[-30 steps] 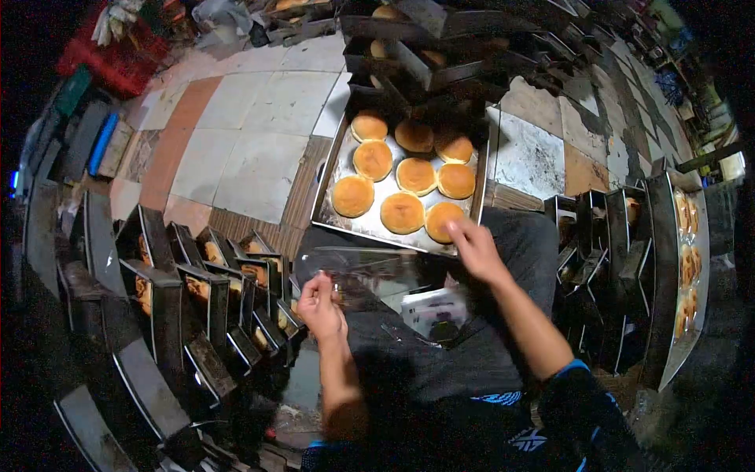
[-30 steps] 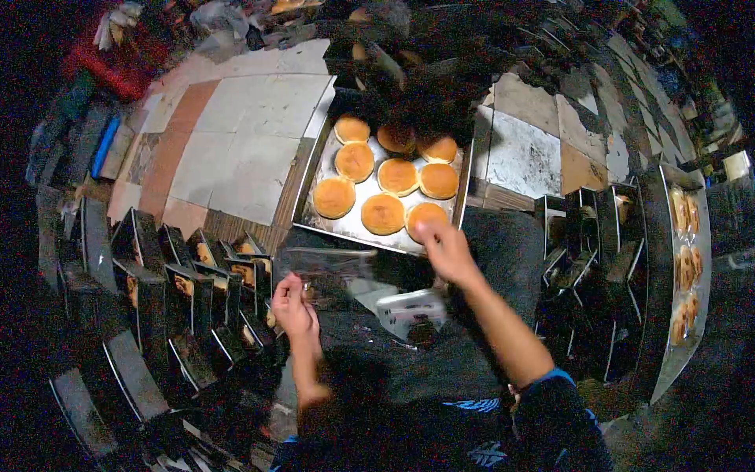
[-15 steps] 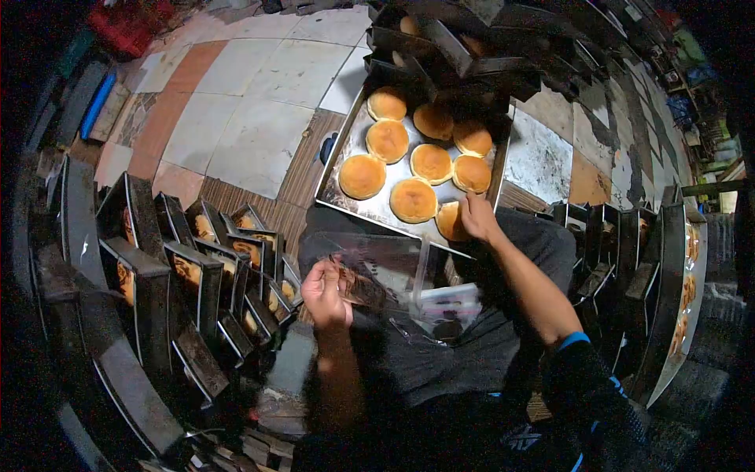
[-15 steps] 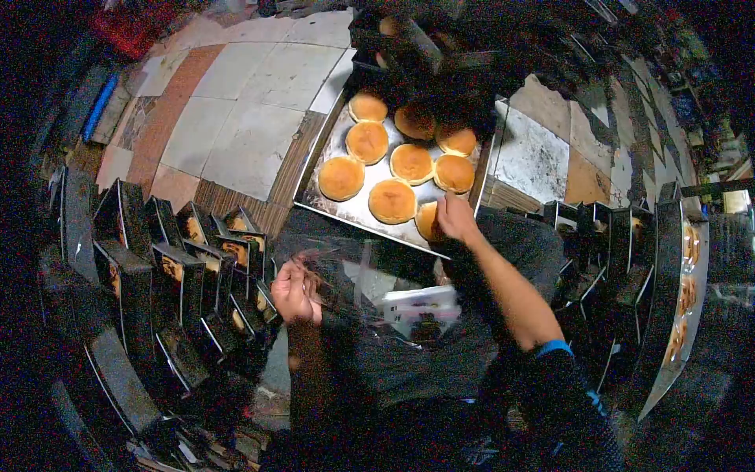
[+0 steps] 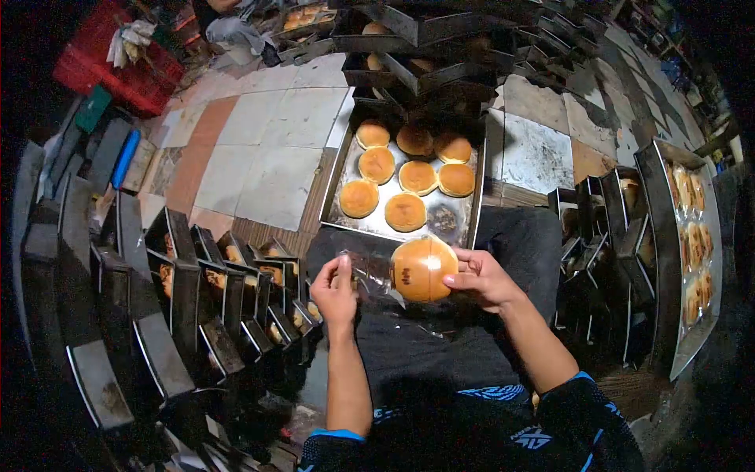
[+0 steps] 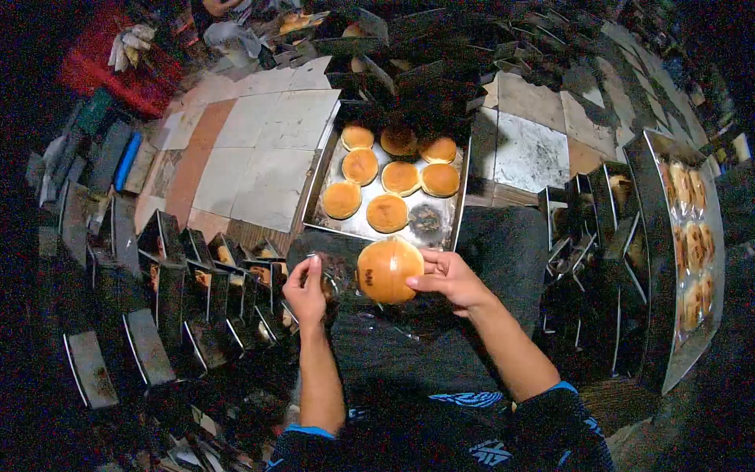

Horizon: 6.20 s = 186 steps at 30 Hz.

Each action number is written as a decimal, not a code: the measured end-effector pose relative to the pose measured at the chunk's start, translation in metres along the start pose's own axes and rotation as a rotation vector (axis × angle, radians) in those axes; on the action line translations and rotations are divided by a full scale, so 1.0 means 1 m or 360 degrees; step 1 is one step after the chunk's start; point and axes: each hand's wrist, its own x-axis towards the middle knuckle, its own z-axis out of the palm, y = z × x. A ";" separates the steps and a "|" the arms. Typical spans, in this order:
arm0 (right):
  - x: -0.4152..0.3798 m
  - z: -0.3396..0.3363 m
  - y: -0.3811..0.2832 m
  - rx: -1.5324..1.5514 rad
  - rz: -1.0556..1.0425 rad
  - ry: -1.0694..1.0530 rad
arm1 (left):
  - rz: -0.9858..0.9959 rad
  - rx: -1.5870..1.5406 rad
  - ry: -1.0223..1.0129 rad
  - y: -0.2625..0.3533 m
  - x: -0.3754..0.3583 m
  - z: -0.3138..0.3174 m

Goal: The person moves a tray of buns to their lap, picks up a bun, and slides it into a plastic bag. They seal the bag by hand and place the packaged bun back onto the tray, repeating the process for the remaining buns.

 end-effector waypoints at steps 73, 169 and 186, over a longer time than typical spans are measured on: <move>0.123 0.123 0.044 -0.1487 -0.1804 -0.0015 | 0.1242 0.0607 0.0436 -0.024 -0.007 -0.073; -0.004 0.070 -0.017 -0.0897 -0.0436 0.0083 | 0.0418 0.0314 -0.0051 0.022 0.006 -0.008; -0.039 0.098 -0.024 -0.1903 -0.1157 -0.0828 | -0.0366 -0.1696 -0.0234 0.103 -0.027 0.004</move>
